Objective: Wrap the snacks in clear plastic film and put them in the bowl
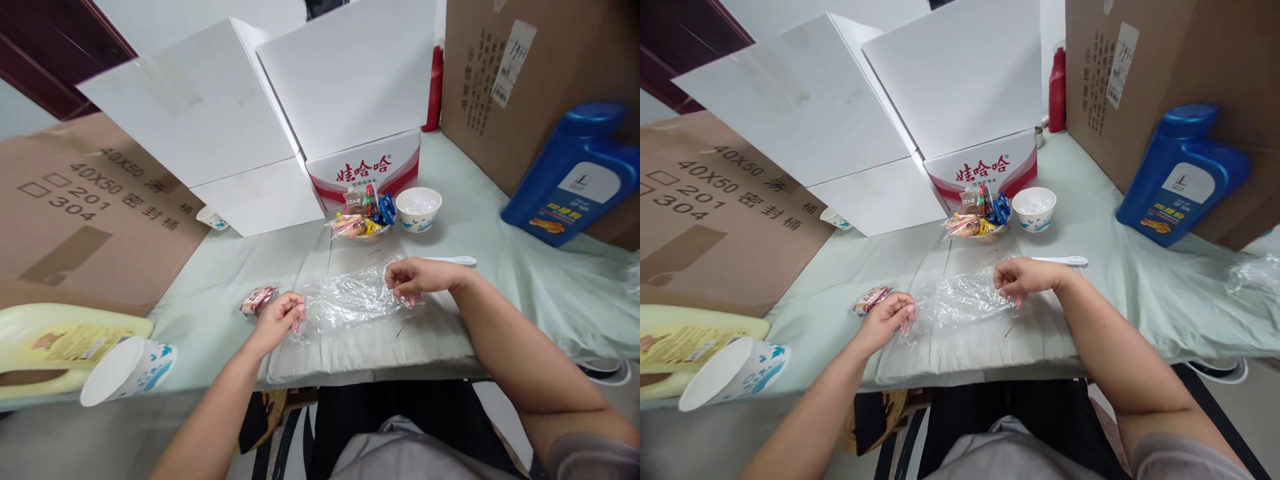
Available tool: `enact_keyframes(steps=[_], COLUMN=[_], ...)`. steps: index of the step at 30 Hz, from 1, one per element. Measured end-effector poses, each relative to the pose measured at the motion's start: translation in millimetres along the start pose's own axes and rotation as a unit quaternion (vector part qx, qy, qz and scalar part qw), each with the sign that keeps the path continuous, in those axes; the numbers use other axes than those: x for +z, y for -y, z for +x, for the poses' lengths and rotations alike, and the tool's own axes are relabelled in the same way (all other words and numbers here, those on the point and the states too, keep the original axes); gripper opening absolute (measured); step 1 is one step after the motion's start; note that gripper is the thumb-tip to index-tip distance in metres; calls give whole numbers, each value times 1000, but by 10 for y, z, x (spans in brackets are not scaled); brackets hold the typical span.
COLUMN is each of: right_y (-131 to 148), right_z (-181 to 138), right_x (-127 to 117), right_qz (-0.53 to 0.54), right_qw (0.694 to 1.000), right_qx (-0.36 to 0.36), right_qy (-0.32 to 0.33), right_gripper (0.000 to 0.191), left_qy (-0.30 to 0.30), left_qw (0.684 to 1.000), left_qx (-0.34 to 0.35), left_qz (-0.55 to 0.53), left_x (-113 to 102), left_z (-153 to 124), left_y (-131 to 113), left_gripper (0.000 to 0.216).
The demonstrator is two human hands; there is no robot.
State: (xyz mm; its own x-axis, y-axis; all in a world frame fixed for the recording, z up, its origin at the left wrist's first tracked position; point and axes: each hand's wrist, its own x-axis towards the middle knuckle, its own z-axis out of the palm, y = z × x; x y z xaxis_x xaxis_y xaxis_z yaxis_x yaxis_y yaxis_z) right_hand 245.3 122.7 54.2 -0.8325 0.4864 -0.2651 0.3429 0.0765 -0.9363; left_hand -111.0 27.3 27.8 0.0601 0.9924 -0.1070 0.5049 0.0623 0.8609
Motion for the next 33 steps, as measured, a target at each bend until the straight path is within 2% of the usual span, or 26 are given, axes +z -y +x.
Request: enact_keyframes(steps=[3, 5, 8, 10, 13, 16, 21, 27, 30, 32, 33], right_y=[-110, -181, -259, -287, -296, -274, -191, -170, -195, -205, -208], right_z=[132, 216, 307, 344, 376, 393, 391, 383, 394, 401, 402], right_x=[-62, -84, -71, -40, 15, 66, 129, 139, 137, 138, 138], right_qz=[-63, -106, -151, -179, -219, -284, -393, -426, -435, -436, -437], right_qw=[989, 972, 947, 934, 919, 895, 857, 840, 838, 839, 839], right_qx=[-19, -15, 8, 11, 7, 42, 112, 151, 154, 152, 151], right_qy=[-135, -209, -283, -309, -329, -342, -312, -300, -292, -289, -289], right_gripper=[26, 23, 13, 9, 10, 15, 24, 27, 28, 28, 28], left_qy=[-64, -105, -157, -183, -215, -236, -215, -224, -294, -334, -334], left_qw=[994, 978, 944, 928, 919, 917, 928, 932, 908, 881, 871], left_qx=[10, 13, 25, 35, 44, 37, 20, 12, 24, 74, 109], left_qz=[90, 178, 291, 322, 329, 318, 304, 285, 298, 325, 343], left_x=[38, 92, 197, 261, 312, 310, 297, 270, 219, 214, 229], left_z=[218, 311, 374, 383, 384, 382, 364, 375, 367, 327, 295], left_y=[21, 55, 110, 143, 188, 215, 204, 206, 144, 35, -36], left_gripper=[20, 18, 19, 20, 24, 31, 36, 34, 35, 30, 24])
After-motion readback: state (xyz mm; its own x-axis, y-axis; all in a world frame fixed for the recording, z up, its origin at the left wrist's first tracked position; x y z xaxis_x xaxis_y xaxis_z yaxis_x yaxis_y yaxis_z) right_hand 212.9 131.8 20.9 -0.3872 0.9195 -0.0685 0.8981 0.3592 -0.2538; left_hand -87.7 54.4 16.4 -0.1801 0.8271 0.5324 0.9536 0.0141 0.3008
